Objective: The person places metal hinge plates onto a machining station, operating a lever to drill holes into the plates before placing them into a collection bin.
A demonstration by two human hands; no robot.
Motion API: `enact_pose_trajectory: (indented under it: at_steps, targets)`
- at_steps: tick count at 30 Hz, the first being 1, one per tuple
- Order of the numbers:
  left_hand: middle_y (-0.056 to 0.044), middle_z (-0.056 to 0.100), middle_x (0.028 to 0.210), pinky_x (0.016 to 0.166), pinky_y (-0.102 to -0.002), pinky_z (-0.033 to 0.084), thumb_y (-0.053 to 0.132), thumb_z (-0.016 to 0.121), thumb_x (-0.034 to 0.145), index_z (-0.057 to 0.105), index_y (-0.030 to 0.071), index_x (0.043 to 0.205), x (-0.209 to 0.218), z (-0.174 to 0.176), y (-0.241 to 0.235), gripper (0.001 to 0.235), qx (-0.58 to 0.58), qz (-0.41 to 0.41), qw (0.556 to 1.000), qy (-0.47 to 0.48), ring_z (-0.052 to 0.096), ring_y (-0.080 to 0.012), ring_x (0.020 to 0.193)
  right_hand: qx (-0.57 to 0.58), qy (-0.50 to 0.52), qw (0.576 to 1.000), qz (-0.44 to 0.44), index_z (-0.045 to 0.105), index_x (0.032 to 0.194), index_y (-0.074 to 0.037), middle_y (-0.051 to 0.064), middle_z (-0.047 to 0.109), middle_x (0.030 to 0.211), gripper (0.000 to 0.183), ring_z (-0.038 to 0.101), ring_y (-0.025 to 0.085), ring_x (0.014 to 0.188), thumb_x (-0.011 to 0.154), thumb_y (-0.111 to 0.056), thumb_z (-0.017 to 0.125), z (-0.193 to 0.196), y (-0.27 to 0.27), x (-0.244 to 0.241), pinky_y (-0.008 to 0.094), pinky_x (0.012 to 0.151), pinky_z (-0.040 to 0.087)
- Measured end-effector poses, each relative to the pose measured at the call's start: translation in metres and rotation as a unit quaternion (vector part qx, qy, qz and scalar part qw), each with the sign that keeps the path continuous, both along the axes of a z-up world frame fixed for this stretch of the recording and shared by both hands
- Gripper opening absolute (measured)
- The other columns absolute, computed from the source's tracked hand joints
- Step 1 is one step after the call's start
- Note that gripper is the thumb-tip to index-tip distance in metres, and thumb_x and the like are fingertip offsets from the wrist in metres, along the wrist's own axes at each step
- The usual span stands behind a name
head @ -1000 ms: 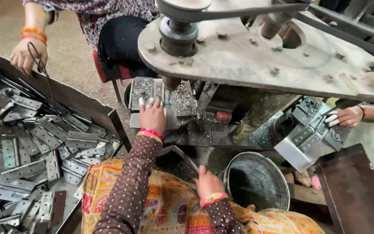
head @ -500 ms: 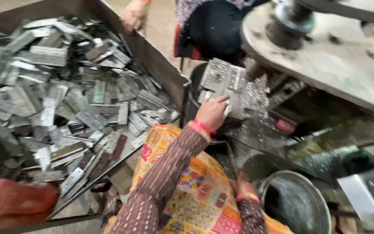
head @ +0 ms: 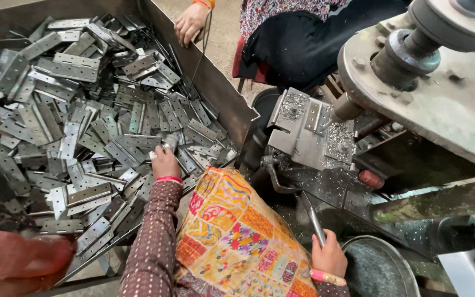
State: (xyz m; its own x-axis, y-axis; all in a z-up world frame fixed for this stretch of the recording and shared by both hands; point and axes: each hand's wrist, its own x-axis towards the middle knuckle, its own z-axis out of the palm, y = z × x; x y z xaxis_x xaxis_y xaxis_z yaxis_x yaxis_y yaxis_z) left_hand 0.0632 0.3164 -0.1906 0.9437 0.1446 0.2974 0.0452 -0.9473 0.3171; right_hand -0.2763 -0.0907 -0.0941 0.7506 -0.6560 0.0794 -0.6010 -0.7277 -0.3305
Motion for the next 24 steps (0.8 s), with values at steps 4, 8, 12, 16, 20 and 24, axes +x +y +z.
enact_pose_trajectory:
  at_steps: [4, 8, 12, 16, 20, 24]
  targets:
    - [-0.027, 0.054, 0.123, 0.085, -0.048, 0.053, -0.002, 0.065, 0.075, 0.06, 0.0, 0.121, -0.032, 0.017, -0.007, 0.046, -0.08, -0.005, 0.996, -0.024, 0.062, -0.0455, 0.102, -0.014, -0.013, 1.0, 0.009, 0.064, 0.118, -0.016, 0.015, 0.074, 0.095, 0.034, 0.071, 0.041, 0.086, 0.091, -0.037, 0.067, -0.008, -0.003, -0.003, 0.052, 0.071, 0.055]
    - [-0.025, 0.052, 0.133, 0.09, -0.048, 0.051, -0.007, 0.06, 0.083, 0.06, 0.005, 0.13, -0.05, 0.016, -0.009, 0.049, -0.08, -0.043, 0.996, -0.015, 0.06, -0.0439, 0.109, -0.009, -0.001, 1.0, 0.004, 0.064, 0.118, -0.016, 0.015, 0.074, 0.094, 0.033, 0.07, 0.041, 0.086, 0.093, -0.038, 0.066, -0.008, -0.002, -0.002, 0.052, 0.072, 0.055]
    - [-0.016, 0.058, 0.124, 0.099, -0.052, 0.051, 0.009, 0.064, 0.087, 0.059, 0.014, 0.103, -0.042, 0.006, -0.001, 0.018, 0.075, -0.054, 0.991, -0.094, 0.063, -0.0358, 0.111, -0.003, 0.0, 1.0, 0.006, 0.063, 0.117, -0.016, 0.016, 0.074, 0.094, 0.033, 0.071, 0.041, 0.086, 0.093, -0.037, 0.066, -0.002, 0.0, -0.001, 0.053, 0.072, 0.054]
    - [-0.011, 0.067, 0.106, 0.08, -0.051, 0.054, 0.012, 0.061, 0.094, 0.06, 0.013, 0.105, -0.023, 0.026, 0.003, 0.011, 0.048, -0.086, 0.995, -0.019, 0.068, -0.0355, 0.094, 0.017, -0.026, 0.999, 0.008, 0.063, 0.116, -0.017, 0.016, 0.074, 0.095, 0.033, 0.07, 0.042, 0.086, 0.089, -0.036, 0.069, 0.002, 0.005, -0.001, 0.054, 0.072, 0.055]
    - [-0.014, 0.069, 0.097, 0.071, -0.047, 0.054, 0.012, 0.064, 0.085, 0.062, 0.006, 0.111, -0.018, 0.11, -0.041, 0.026, 0.018, -0.137, 0.989, -0.059, 0.068, -0.0375, 0.083, 0.036, -0.057, 0.998, -0.002, 0.064, 0.114, -0.018, 0.015, 0.075, 0.095, 0.031, 0.07, 0.041, 0.088, 0.088, -0.035, 0.07, -0.001, 0.005, 0.003, 0.053, 0.073, 0.055]
    - [-0.012, 0.07, 0.114, 0.08, -0.045, 0.055, 0.014, 0.066, 0.1, 0.063, 0.009, 0.118, -0.034, 0.201, -0.123, 0.019, -0.054, -0.242, 0.941, -0.231, 0.067, -0.0336, 0.097, 0.044, -0.023, 0.999, -0.015, 0.063, 0.115, -0.019, 0.014, 0.074, 0.096, 0.032, 0.07, 0.042, 0.087, 0.088, -0.035, 0.071, -0.002, 0.005, 0.004, 0.054, 0.072, 0.055]
